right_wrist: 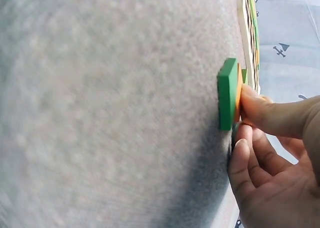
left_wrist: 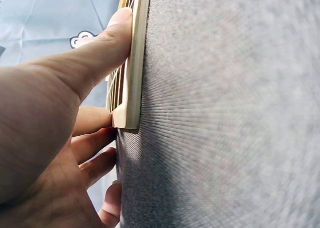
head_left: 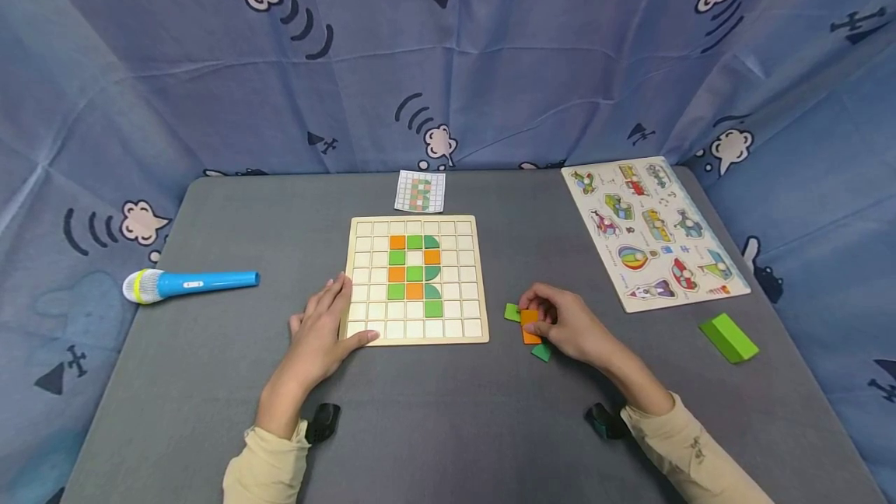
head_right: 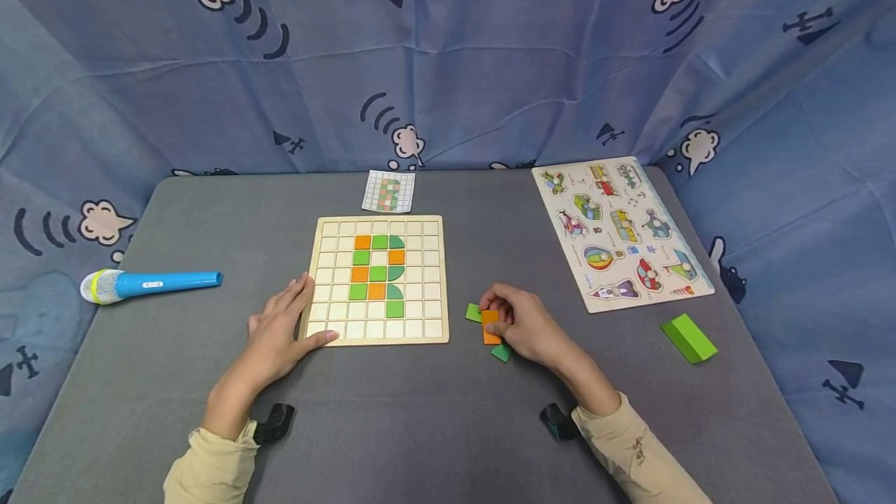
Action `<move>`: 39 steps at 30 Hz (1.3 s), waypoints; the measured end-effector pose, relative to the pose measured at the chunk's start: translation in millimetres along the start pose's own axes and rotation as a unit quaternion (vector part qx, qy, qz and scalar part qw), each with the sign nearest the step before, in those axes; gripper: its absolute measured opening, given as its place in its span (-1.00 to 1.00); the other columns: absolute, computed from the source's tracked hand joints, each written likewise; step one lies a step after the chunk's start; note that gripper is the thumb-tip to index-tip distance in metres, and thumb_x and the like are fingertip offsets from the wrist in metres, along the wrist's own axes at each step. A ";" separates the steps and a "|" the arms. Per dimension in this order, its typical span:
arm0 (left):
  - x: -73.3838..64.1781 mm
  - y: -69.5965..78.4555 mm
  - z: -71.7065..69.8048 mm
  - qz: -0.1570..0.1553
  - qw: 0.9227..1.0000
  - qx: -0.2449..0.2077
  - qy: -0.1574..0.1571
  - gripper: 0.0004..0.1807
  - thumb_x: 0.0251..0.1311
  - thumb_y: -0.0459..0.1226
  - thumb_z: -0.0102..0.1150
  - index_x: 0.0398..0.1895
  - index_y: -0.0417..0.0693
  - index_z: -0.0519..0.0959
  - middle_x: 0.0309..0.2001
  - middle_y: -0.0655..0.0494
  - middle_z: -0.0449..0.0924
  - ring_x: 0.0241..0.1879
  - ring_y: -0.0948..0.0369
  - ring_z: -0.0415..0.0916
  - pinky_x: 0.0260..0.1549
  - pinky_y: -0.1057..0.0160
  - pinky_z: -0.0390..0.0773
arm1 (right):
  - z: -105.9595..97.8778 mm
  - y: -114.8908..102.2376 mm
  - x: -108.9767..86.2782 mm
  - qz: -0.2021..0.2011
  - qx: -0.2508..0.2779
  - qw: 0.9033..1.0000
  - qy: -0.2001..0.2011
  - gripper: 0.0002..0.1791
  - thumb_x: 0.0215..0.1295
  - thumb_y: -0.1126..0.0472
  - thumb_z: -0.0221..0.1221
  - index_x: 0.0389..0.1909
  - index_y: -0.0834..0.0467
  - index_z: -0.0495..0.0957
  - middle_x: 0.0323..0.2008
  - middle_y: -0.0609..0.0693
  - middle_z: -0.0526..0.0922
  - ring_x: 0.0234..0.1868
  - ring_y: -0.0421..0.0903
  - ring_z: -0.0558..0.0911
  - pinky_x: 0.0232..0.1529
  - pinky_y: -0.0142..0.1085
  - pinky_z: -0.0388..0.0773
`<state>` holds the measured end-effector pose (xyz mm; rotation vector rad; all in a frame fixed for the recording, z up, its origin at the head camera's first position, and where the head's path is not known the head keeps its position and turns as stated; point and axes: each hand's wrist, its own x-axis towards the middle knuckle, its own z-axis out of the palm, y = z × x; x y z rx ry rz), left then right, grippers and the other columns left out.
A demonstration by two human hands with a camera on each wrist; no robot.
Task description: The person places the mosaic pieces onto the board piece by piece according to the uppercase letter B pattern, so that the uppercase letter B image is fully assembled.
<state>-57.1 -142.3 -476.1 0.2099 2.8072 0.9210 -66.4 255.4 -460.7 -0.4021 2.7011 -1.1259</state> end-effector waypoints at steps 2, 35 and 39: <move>-0.5 0.8 -0.6 -0.001 1.000 -0.001 0.000 0.08 0.29 0.00 0.47 0.71 -0.18 0.08 0.72 -0.19 -0.02 0.68 -0.21 -0.05 0.16 -0.29 0.12 | 0.9 -0.8 0.4 0.001 -0.002 1.000 -0.003 -0.74 0.24 0.49 0.42 -0.14 0.15 0.65 -0.33 -0.04 0.61 -0.34 -0.19 0.49 -0.30 -0.35 0.47; 0.5 -0.3 1.3 0.000 1.000 0.000 -0.002 0.09 0.29 -0.01 0.47 0.71 -0.19 0.07 0.72 -0.19 -0.03 0.69 -0.20 -0.07 0.17 -0.27 0.09 | -7.4 -3.4 -13.9 0.004 -0.049 0.999 -0.006 -0.38 0.03 0.20 0.66 0.10 0.21 0.61 -0.10 0.07 0.57 -0.29 -0.15 0.46 -0.28 -0.36 0.46; 0.7 -0.7 1.8 0.003 1.000 0.001 0.001 0.09 0.28 -0.02 0.48 0.71 -0.20 0.07 0.72 -0.20 -0.02 0.68 -0.21 -0.05 0.17 -0.27 0.10 | -10.6 -1.8 -20.6 0.015 -0.044 0.999 -0.021 -0.43 -0.01 0.23 0.67 -0.02 0.19 0.58 -0.20 0.02 0.55 -0.31 -0.18 0.45 -0.30 -0.37 0.44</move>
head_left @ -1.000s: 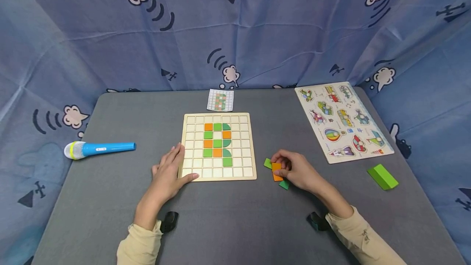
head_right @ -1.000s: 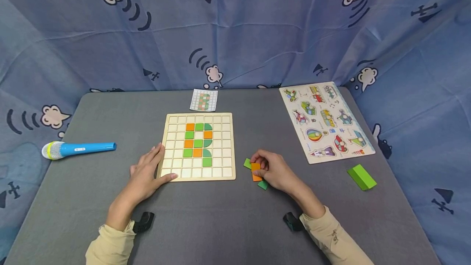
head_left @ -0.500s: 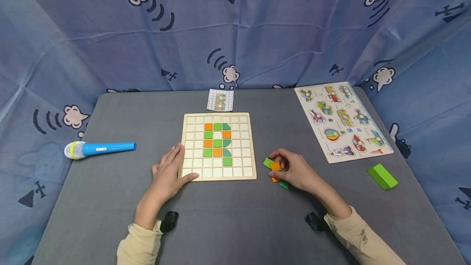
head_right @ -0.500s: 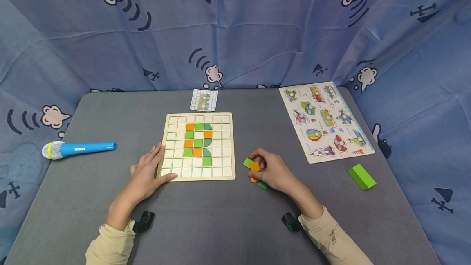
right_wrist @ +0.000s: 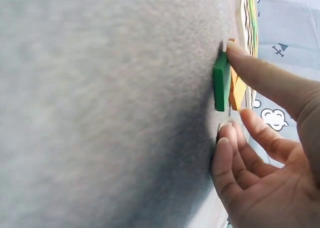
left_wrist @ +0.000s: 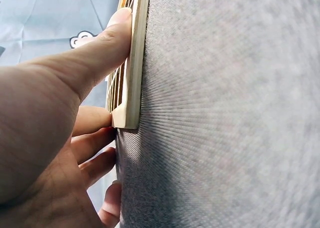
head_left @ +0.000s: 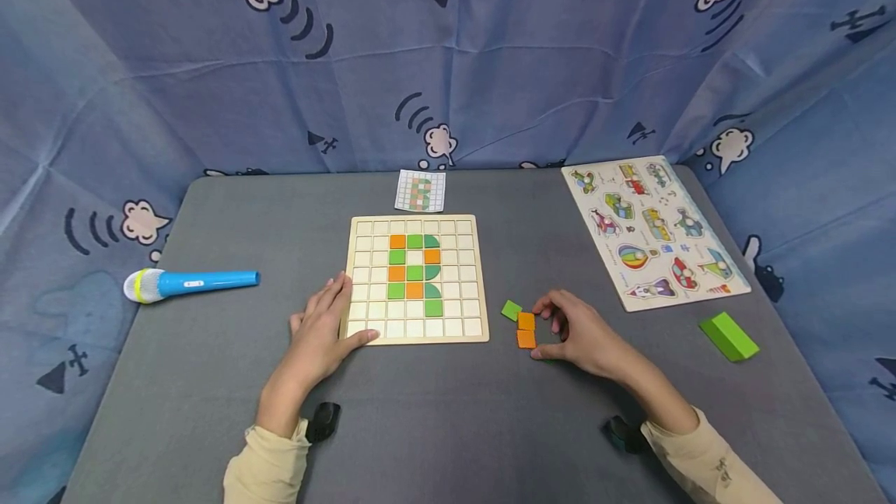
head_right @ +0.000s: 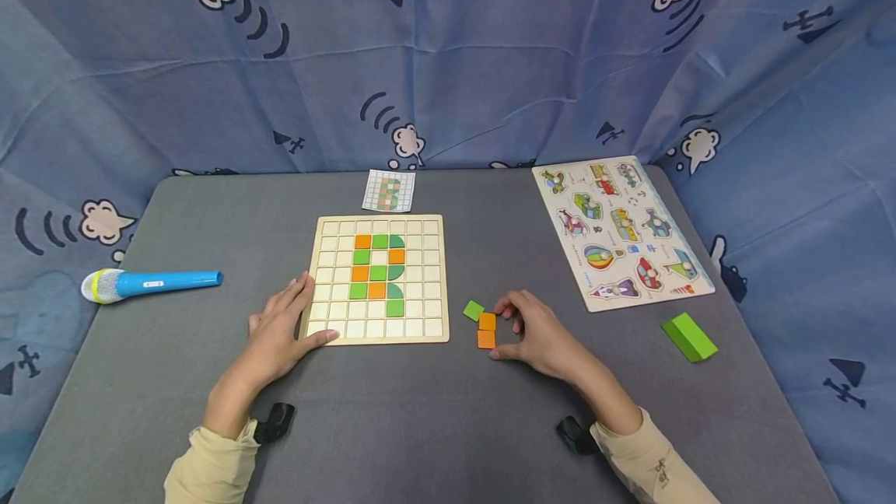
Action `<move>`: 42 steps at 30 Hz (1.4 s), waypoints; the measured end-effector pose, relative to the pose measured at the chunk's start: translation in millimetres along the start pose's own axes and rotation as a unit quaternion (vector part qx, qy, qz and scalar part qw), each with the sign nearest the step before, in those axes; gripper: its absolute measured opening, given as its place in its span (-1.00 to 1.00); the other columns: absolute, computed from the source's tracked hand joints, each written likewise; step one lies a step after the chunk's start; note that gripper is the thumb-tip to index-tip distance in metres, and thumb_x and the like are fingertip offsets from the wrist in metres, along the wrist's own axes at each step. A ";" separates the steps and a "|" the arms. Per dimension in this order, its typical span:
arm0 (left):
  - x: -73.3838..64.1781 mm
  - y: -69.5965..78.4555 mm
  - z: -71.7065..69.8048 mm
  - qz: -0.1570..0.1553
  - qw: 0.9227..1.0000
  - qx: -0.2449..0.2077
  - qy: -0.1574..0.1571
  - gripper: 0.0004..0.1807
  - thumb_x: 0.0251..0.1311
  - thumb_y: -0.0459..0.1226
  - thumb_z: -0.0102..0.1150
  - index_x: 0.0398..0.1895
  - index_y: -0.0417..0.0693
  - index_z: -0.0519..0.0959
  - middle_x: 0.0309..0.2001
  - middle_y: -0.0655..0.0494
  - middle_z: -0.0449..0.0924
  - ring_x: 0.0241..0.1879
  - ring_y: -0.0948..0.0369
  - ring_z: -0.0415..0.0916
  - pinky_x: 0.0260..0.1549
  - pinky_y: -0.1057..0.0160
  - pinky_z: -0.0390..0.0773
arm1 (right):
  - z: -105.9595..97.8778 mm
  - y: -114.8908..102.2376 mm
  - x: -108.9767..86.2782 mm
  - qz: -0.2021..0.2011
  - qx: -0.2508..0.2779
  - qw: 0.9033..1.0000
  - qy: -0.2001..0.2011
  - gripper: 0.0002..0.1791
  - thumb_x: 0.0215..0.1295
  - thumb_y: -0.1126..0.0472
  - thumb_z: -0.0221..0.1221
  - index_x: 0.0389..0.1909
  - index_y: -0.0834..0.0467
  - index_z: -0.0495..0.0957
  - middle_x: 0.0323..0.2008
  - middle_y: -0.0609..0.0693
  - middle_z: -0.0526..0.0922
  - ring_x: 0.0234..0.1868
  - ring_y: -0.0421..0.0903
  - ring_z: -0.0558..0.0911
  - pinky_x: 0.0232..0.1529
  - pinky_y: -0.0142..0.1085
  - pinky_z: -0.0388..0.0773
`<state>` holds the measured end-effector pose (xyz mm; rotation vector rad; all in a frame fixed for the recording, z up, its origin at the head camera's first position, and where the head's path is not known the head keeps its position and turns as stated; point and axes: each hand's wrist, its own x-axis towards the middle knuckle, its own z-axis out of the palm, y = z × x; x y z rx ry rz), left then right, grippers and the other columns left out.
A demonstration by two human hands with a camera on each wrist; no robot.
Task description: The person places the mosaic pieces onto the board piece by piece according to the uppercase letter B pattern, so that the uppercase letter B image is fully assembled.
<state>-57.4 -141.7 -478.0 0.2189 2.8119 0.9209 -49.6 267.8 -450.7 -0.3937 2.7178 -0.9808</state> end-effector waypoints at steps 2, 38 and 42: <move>-0.2 0.9 -0.2 0.001 1.000 -0.001 0.001 0.08 0.28 -0.02 0.48 0.71 -0.20 0.08 0.72 -0.20 -0.01 0.68 -0.21 -0.05 0.17 -0.28 0.10 | -0.9 1.3 -2.9 0.005 0.008 1.000 -0.006 -0.52 0.02 0.25 0.65 -0.11 0.18 0.59 -0.30 -0.03 0.56 -0.36 -0.21 0.46 -0.33 -0.38 0.43; -1.1 2.6 -1.5 -0.008 1.000 0.001 0.000 0.08 0.30 -0.02 0.47 0.71 -0.19 0.09 0.72 -0.20 -0.01 0.69 -0.20 -0.06 0.19 -0.29 0.10 | 43.3 -40.4 27.2 -0.047 0.149 0.987 0.045 -0.88 0.24 0.34 0.49 -0.25 0.11 0.79 -0.35 -0.04 0.78 -0.41 -0.15 0.73 -0.36 -0.37 0.62; -1.4 3.1 -2.3 -0.009 1.000 -0.001 -0.003 0.07 0.30 -0.02 0.47 0.71 -0.19 0.08 0.72 -0.20 -0.02 0.69 -0.20 -0.07 0.19 -0.29 0.09 | 53.5 -53.0 38.8 -0.074 0.145 0.985 0.049 -0.89 0.18 0.30 0.54 -0.31 0.06 0.82 -0.39 -0.09 0.71 -0.47 -0.23 0.59 -0.41 -0.38 0.53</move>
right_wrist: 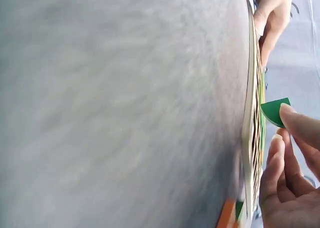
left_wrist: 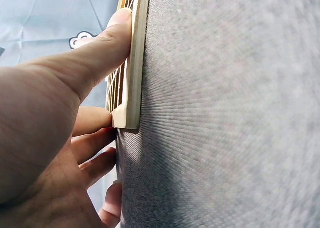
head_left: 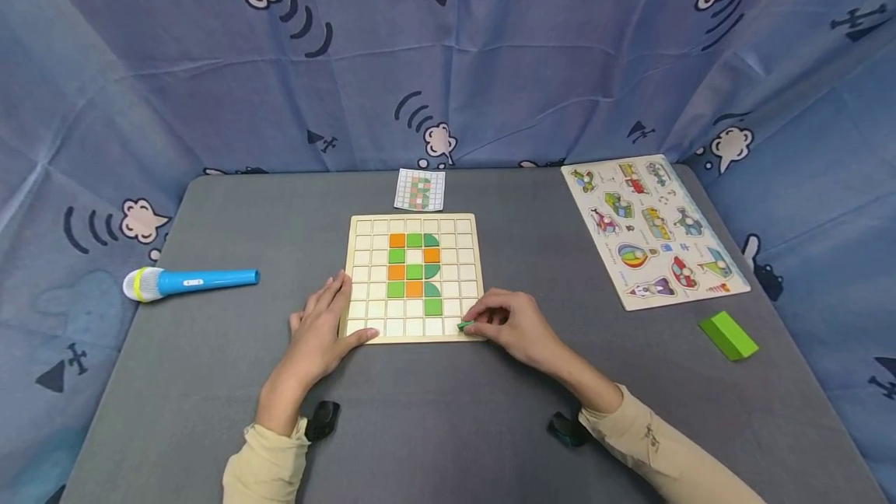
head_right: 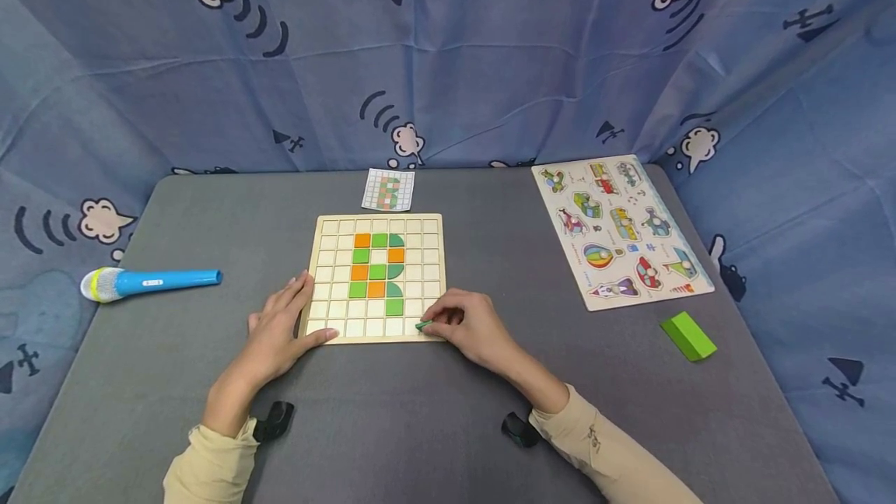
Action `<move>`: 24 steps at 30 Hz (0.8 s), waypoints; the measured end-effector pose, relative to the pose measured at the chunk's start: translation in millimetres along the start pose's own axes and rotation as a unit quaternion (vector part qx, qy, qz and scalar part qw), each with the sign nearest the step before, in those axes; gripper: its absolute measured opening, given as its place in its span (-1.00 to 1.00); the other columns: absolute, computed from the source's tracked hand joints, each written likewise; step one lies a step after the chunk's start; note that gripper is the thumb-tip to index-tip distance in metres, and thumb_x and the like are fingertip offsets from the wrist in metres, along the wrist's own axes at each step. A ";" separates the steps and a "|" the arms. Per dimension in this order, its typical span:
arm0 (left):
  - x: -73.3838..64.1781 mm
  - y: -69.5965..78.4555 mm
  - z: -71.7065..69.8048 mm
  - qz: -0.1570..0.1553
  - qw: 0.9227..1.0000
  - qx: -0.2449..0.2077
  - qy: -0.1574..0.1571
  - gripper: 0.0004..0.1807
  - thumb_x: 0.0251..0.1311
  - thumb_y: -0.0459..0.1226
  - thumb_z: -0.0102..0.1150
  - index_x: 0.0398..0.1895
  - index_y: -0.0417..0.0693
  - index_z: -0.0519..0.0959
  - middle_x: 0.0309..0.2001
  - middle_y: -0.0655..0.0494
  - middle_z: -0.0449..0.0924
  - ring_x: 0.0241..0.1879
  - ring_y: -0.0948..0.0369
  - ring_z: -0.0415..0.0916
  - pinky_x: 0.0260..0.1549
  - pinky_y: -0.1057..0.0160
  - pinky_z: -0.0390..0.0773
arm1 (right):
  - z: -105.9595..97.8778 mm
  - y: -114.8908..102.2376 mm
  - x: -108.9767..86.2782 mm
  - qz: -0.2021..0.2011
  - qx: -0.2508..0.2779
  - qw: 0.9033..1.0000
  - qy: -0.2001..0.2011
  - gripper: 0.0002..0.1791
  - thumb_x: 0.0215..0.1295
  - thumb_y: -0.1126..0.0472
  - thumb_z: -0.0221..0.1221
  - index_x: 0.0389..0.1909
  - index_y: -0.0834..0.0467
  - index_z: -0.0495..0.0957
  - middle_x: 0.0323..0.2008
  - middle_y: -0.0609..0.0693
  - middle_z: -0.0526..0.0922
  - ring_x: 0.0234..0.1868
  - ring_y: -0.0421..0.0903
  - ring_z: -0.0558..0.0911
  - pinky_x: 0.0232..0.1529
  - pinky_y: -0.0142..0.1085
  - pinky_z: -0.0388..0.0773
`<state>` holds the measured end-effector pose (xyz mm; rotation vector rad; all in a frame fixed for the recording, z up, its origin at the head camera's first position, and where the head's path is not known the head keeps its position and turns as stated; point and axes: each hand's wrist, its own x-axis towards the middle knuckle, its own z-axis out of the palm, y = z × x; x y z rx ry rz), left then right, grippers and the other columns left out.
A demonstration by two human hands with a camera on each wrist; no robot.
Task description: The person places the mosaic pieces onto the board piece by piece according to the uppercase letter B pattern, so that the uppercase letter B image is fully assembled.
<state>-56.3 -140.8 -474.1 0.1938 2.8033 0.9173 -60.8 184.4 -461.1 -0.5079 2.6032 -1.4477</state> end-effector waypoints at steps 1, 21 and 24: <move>-0.1 0.2 -0.3 0.000 1.000 0.000 -0.001 0.07 0.31 -0.01 0.46 0.71 -0.19 0.08 0.72 -0.20 -0.03 0.69 -0.21 -0.07 0.19 -0.29 0.10 | 3.2 -1.8 2.6 -0.001 0.000 1.000 0.001 -0.89 0.18 0.29 0.54 -0.31 0.07 0.83 -0.41 -0.10 0.70 -0.49 -0.25 0.56 -0.43 -0.39 0.50; 0.3 -0.1 -0.5 -0.003 1.000 -0.001 -0.006 0.08 0.31 0.00 0.46 0.72 -0.17 0.06 0.72 -0.19 -0.04 0.69 -0.21 -0.08 0.21 -0.29 0.10 | 33.7 -17.5 29.8 0.016 -0.054 0.998 -0.028 -0.91 0.20 0.28 0.54 -0.39 0.07 0.80 -0.45 -0.13 0.70 -0.41 -0.25 0.48 -0.31 -0.38 0.44; 0.8 -1.1 0.1 -0.001 1.000 -0.002 -0.003 0.09 0.29 -0.01 0.47 0.71 -0.18 0.07 0.72 -0.19 -0.03 0.69 -0.21 -0.08 0.19 -0.28 0.09 | 35.0 -18.4 32.8 0.023 -0.061 0.997 -0.032 -0.92 0.20 0.27 0.54 -0.39 0.05 0.82 -0.44 -0.15 0.68 -0.39 -0.24 0.48 -0.29 -0.37 0.44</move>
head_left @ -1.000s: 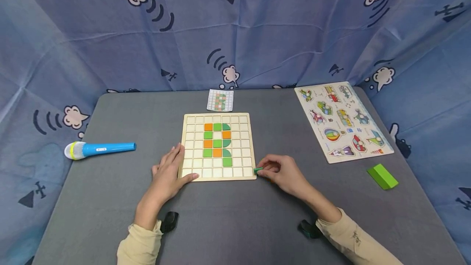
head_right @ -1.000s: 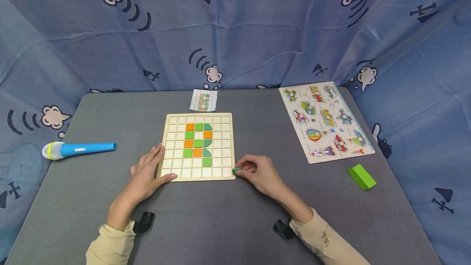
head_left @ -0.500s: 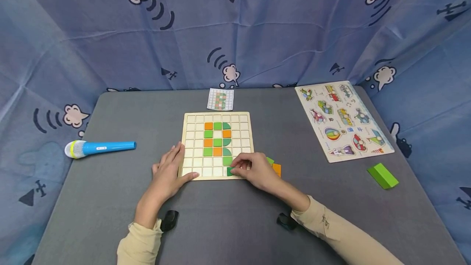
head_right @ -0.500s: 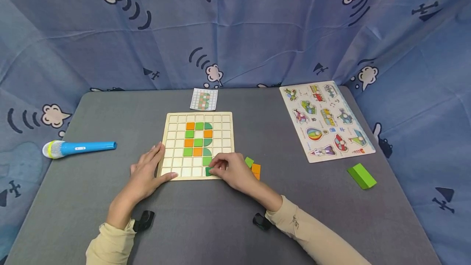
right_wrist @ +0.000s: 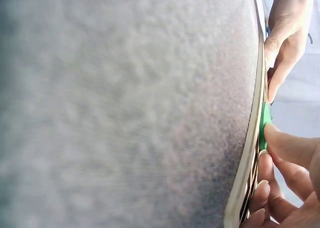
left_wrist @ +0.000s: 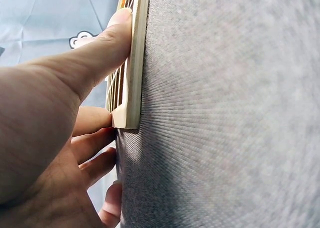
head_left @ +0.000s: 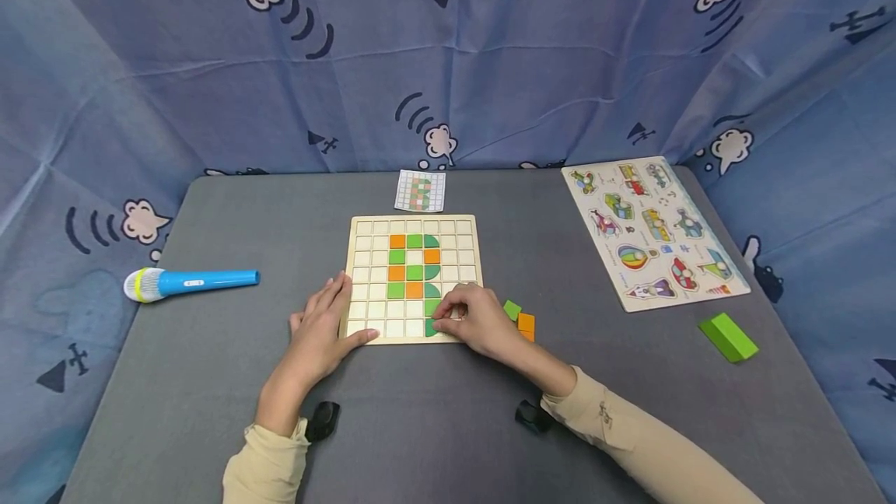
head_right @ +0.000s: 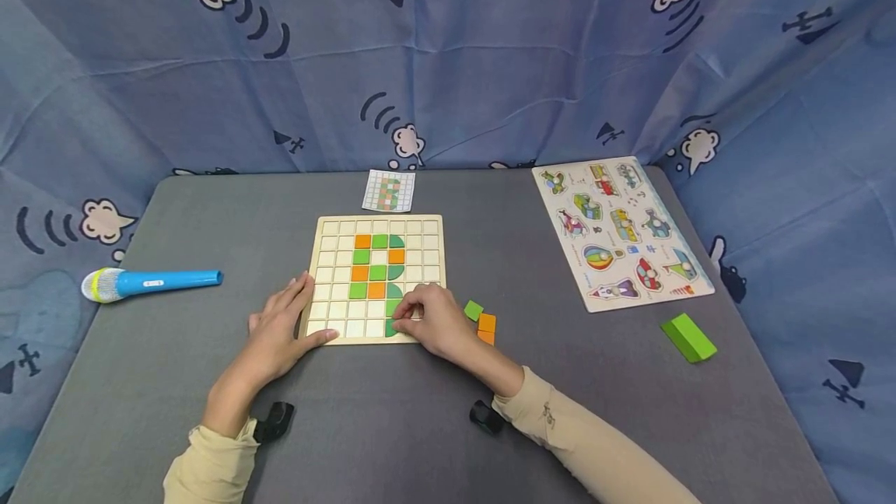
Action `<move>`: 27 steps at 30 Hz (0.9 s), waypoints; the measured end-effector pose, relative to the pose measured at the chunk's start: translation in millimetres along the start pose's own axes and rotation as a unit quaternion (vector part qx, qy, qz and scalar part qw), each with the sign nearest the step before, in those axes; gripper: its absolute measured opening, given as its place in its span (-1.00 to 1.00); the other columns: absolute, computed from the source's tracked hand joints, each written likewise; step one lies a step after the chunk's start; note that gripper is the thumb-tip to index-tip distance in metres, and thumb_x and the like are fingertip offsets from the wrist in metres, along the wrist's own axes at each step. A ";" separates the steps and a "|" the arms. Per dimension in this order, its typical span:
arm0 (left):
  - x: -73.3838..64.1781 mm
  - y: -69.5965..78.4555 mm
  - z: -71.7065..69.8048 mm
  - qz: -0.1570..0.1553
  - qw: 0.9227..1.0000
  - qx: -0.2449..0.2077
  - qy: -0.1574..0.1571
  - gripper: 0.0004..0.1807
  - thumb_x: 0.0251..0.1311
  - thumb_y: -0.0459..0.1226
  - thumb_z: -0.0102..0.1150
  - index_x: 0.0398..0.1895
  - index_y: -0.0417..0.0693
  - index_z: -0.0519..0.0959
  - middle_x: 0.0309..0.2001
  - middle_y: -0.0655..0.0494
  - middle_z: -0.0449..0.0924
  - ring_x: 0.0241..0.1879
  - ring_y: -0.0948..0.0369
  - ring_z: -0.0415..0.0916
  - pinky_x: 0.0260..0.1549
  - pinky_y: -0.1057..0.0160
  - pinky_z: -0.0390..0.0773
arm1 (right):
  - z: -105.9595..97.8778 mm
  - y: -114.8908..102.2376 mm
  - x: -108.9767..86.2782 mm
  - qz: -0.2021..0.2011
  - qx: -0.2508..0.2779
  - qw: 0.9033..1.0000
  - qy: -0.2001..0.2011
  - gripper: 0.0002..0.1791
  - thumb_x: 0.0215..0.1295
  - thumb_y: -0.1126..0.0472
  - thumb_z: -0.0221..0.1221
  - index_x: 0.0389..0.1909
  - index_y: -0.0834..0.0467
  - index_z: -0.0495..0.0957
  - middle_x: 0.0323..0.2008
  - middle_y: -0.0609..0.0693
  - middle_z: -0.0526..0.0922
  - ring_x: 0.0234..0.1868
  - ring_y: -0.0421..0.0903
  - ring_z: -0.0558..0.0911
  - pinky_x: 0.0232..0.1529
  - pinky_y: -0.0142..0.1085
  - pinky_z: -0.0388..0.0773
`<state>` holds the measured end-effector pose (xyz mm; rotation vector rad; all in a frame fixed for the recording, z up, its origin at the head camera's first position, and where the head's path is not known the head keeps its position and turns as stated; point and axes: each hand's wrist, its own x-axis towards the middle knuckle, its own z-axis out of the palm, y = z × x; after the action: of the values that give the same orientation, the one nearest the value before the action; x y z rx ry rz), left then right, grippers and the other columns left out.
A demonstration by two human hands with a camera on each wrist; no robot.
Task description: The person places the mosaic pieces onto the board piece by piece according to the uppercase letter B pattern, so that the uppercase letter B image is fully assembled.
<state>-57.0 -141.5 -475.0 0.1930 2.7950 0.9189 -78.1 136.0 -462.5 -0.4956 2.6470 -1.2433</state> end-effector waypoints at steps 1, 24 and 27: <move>0.3 -0.2 0.5 0.000 1.000 -0.001 0.000 0.09 0.29 -0.01 0.47 0.71 -0.18 0.07 0.72 -0.19 -0.03 0.69 -0.21 -0.07 0.19 -0.28 0.09 | 0.1 -0.1 0.6 -0.001 -0.004 1.000 -0.001 -0.92 0.20 0.28 0.54 -0.38 0.05 0.82 -0.44 -0.15 0.68 -0.39 -0.24 0.48 -0.29 -0.37 0.44; 0.4 -0.6 1.5 0.008 1.000 0.005 0.006 0.08 0.29 0.01 0.47 0.71 -0.18 0.09 0.71 -0.20 0.00 0.68 -0.21 -0.04 0.18 -0.29 0.11 | -24.0 14.9 -7.4 -0.010 -0.035 0.999 -0.018 -0.70 0.12 0.28 0.59 -0.17 0.10 0.71 -0.14 0.03 0.64 -0.10 -0.03 0.48 -0.02 -0.19 0.42; 0.5 -0.2 1.0 0.005 1.000 0.004 0.006 0.08 0.29 0.01 0.47 0.71 -0.17 0.09 0.71 -0.20 0.00 0.68 -0.21 -0.04 0.19 -0.30 0.11 | -34.4 22.8 -14.5 -0.004 -0.057 0.998 -0.025 -0.57 0.07 0.26 0.62 -0.05 0.08 0.69 0.05 0.08 0.58 0.05 0.03 0.43 0.10 -0.04 0.42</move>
<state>-57.3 -140.9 -476.0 0.2038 2.8110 0.9130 -79.9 179.5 -458.0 -0.5470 2.6866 -1.0722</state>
